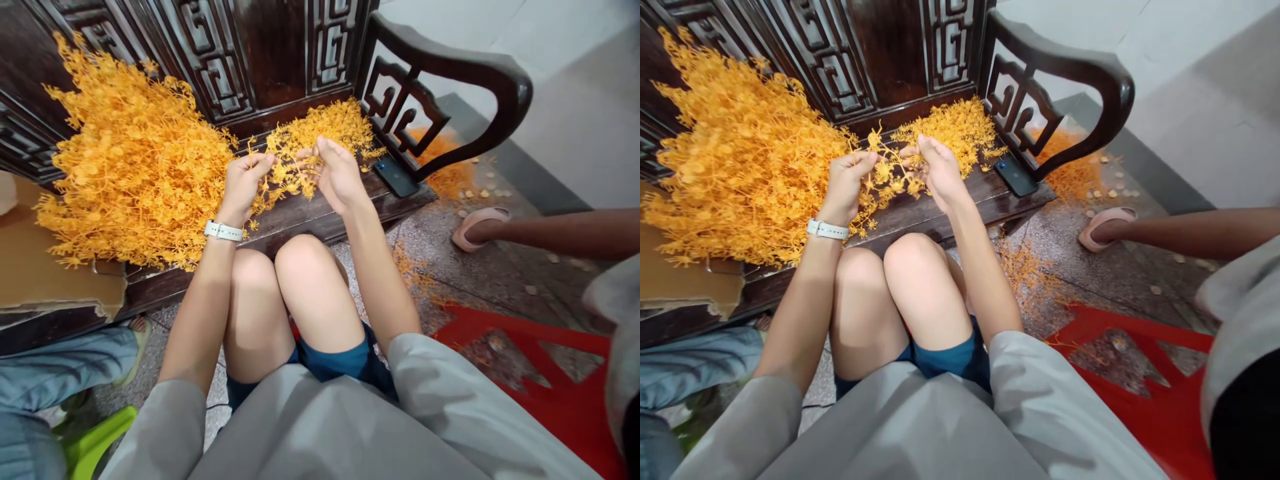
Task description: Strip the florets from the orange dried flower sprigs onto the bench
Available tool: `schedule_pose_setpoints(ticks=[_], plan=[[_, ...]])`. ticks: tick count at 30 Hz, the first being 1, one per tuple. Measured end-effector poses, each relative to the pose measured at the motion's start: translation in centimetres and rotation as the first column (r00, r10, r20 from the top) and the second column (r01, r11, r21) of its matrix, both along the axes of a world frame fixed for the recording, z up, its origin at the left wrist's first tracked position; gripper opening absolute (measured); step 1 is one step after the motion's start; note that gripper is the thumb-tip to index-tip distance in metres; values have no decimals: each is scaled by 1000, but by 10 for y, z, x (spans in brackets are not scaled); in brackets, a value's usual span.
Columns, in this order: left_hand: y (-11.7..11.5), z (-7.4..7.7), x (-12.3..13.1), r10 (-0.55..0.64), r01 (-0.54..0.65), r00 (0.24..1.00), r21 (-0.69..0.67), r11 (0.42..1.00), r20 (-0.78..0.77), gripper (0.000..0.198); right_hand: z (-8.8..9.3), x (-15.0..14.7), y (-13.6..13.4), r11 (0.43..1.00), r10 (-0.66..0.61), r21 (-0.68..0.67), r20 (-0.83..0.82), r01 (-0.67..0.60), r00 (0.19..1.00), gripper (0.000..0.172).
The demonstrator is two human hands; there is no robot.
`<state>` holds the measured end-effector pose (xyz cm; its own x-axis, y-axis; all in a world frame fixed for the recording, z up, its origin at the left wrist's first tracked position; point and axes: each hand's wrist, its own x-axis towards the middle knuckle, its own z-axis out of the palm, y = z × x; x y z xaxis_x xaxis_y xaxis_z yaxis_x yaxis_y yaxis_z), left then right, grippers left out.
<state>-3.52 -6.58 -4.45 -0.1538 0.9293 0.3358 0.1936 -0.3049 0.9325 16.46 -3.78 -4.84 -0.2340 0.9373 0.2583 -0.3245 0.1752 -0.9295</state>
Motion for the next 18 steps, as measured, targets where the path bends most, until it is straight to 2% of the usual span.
schedule_pose_setpoints(ticks=[3, 7, 11, 13, 16, 18], plan=[[-1, 2, 3, 17, -18, 999, 9, 1000, 51, 38, -6, -2, 0, 997, -56, -64, -113, 49, 992, 60], [-4, 3, 8, 52, -53, 997, 0, 999, 61, 37, -9, -3, -5, 988, -67, -147, -196, 38, 978, 52], [3, -2, 7, 58, -57, 994, 21, 998, -89, 33, 4, 4, -33, 986, -27, -166, -282, -21, 959, 46], [11, -7, 0, 156, -153, 978, 38, 988, -135, 32, 20, 16, -62, 988, 54, -123, -308, -97, 950, 44], [21, -15, -15, 382, -382, 924, 2, 924, -35, 31, 46, 45, -106, 966, 242, -25, -276, -259, 930, 41], [23, -18, -21, 370, -364, 926, -78, 928, 76, 31, 56, 63, -114, 900, 433, 134, -179, -414, 883, 41]])
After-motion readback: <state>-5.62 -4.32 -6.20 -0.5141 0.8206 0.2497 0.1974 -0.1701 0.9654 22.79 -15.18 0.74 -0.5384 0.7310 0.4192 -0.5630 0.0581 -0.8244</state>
